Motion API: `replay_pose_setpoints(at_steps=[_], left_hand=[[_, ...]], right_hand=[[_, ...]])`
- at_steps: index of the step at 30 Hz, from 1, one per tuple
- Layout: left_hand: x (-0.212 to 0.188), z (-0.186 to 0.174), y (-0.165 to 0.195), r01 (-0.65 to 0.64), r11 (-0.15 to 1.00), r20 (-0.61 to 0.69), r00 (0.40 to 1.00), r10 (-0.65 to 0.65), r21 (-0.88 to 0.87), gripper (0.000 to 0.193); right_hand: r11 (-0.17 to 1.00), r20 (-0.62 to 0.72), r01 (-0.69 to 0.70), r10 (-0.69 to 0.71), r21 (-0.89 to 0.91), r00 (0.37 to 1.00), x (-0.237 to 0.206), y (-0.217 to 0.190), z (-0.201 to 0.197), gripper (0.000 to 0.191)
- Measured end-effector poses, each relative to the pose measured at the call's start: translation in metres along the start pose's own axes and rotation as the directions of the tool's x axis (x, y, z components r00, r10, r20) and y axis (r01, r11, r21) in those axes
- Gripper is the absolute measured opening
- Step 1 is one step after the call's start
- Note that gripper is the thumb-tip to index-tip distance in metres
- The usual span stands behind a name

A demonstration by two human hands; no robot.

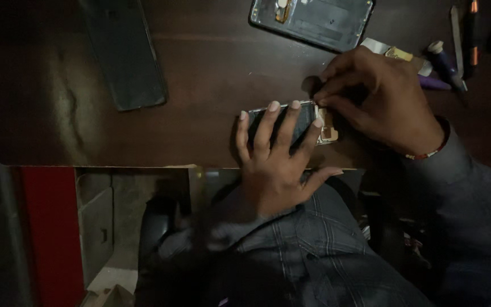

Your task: The person works on a disassembled smartphone at a wooden workbench, holding the phone steady while prying at its edge with a thin blade-like tool and applying liquid from a small bottle onto the phone frame. Other phones, tweezers, screwdrivers, and a toothbrush lie on the bench around the work area.

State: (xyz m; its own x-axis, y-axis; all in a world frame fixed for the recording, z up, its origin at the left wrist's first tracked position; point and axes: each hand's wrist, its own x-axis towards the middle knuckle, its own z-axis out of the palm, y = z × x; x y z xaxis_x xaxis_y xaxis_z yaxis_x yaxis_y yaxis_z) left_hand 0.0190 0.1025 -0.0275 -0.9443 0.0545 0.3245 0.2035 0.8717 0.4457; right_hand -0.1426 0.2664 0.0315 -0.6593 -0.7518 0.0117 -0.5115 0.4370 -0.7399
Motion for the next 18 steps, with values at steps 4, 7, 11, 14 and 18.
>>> replay_pose_setpoints(at_steps=[4,7,11,14,18], left_hand=[[0.0,0.004,-0.001,-0.008,1.0,-0.049,0.999,0.007,-0.01,0.074],[0.001,0.007,-0.001,-0.004,0.999,-0.075,0.997,0.002,-0.035,0.07],[-0.003,0.006,-0.002,-0.008,0.999,-0.048,0.999,0.006,-0.047,0.064],[-0.004,0.007,-0.001,-0.016,0.999,-0.041,0.999,0.015,-0.035,0.063],[-0.003,0.009,0.001,-0.017,0.998,-0.072,0.997,0.013,-0.055,0.062]], right_hand=[[0.991,0.019,0.066,-0.065,-0.12,0.998,0.005,-0.003,0.001,0.034],[0.957,0.04,0.143,-0.137,-0.254,0.99,0.007,-0.008,0.002,0.031],[0.885,0.087,0.179,-0.156,-0.431,0.984,0.008,-0.018,0.004,0.029],[0.845,0.143,0.248,-0.204,-0.473,0.969,0.01,-0.023,0.002,0.029],[0.839,0.205,0.295,-0.223,-0.458,0.953,0.012,-0.029,0.002,0.031]])
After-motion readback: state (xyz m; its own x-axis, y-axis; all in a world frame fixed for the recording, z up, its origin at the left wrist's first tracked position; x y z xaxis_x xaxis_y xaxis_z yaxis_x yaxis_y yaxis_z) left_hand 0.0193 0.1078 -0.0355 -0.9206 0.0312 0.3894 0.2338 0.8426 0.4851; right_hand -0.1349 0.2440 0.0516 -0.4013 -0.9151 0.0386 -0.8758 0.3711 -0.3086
